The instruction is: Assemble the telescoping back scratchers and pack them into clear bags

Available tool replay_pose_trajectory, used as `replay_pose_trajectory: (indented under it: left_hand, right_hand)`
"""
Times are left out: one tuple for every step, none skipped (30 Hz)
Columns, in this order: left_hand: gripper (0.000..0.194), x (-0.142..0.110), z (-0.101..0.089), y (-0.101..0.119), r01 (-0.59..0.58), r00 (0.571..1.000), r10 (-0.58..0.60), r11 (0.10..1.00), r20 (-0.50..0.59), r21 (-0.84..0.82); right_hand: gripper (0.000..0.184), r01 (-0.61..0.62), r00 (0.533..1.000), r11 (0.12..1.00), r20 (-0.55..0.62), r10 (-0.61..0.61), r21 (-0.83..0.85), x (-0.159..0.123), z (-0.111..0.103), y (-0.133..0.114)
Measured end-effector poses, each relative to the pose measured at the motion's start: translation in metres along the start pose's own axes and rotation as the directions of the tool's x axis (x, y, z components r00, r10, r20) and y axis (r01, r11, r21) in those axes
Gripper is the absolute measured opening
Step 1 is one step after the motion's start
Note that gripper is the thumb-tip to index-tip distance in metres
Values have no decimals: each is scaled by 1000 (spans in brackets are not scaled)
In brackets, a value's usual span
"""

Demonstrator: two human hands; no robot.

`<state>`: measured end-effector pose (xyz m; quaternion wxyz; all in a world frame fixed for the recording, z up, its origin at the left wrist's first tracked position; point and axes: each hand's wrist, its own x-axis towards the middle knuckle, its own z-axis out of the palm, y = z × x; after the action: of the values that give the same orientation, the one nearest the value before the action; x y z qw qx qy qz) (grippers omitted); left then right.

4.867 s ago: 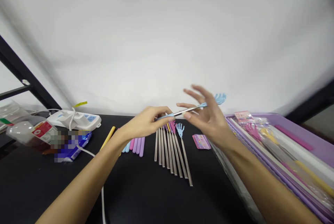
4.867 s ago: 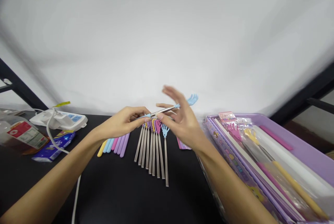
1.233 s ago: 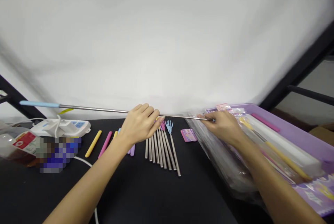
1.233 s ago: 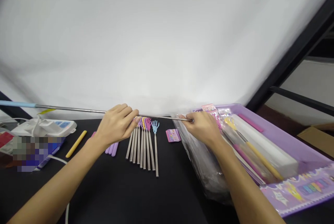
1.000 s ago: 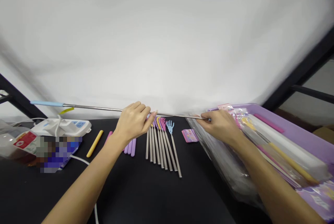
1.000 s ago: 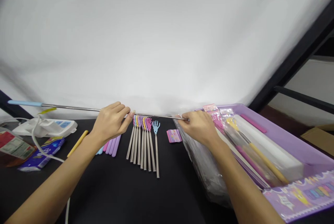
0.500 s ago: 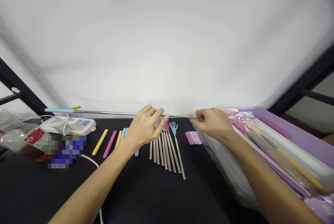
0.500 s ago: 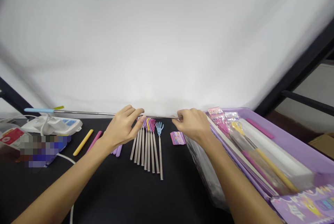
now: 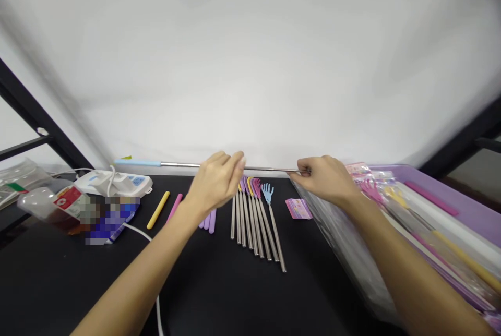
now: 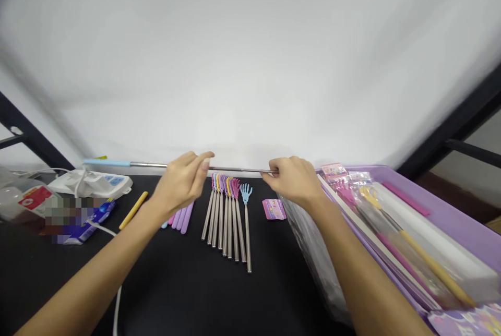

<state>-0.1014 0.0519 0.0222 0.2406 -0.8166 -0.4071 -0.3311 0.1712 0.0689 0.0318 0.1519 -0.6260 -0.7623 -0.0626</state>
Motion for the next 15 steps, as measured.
replay_pose_trajectory:
  left_hand:
    - [41,0,-2,-6,27,1000,-27,999,-11,33]
    - [42,-1,-3,-14,74,997,-73,994,-17,84]
    - [45,-3,-5,-21,139,990,-138,980,-18,139]
    - [49,-4,-5,-26,202,979,-203,962,-15,184]
    - [52,-6,-4,-28,247,968,-252,946,-6,210]
    - [54,-7,-3,-27,267,962,-274,940,6,215]
    - [55,-8,-2,-23,257,964,-266,945,18,204]
    - [55,-8,-1,-17,223,972,-232,957,28,186]
    - [55,-7,0,-11,176,982,-184,971,33,163]
    - [55,-5,-1,-7,133,990,-138,982,30,138]
    - [55,-4,-3,-5,104,994,-107,988,21,117]
    - [54,-3,-5,-6,90,996,-92,990,11,111]
    - [53,-3,-8,-10,95,995,-96,988,-1,124]
    - [53,-3,-10,-15,120,993,-120,980,-12,156]
    - [53,-4,-12,-21,168,986,-166,965,-24,201]
  right_hand:
    - [39,-8,1000,1000,0,8,10,0,1,3]
    - [39,-21,1000,1000,-2,21,18,-1,1,5]
    - [40,-33,999,999,-3,33,19,-1,1,7]
    - [40,-43,999,999,-3,43,12,-1,1,8]
    - [39,-44,999,999,0,44,3,-1,1,5]
    - [38,-39,999,999,3,39,-7,-1,2,1]
    - [37,-30,1000,999,5,30,-17,-1,3,-6]
    - [35,-24,1000,999,3,24,-23,0,5,-12]
    - [34,-23,1000,1000,-2,23,-22,0,6,-19]
    - [33,-17,1000,1000,-4,17,-13,0,7,-23]
    - [34,-9,1000,1000,-3,9,0,0,7,-25]
    - [34,0,1000,1000,-3,0,12,0,6,-24]
    - [35,6,1000,1000,-2,-6,20,0,5,-21]
    - [36,7,1000,1000,-2,-7,25,0,3,-17]
    - [36,2,1000,1000,-6,-2,24,0,2,-13]
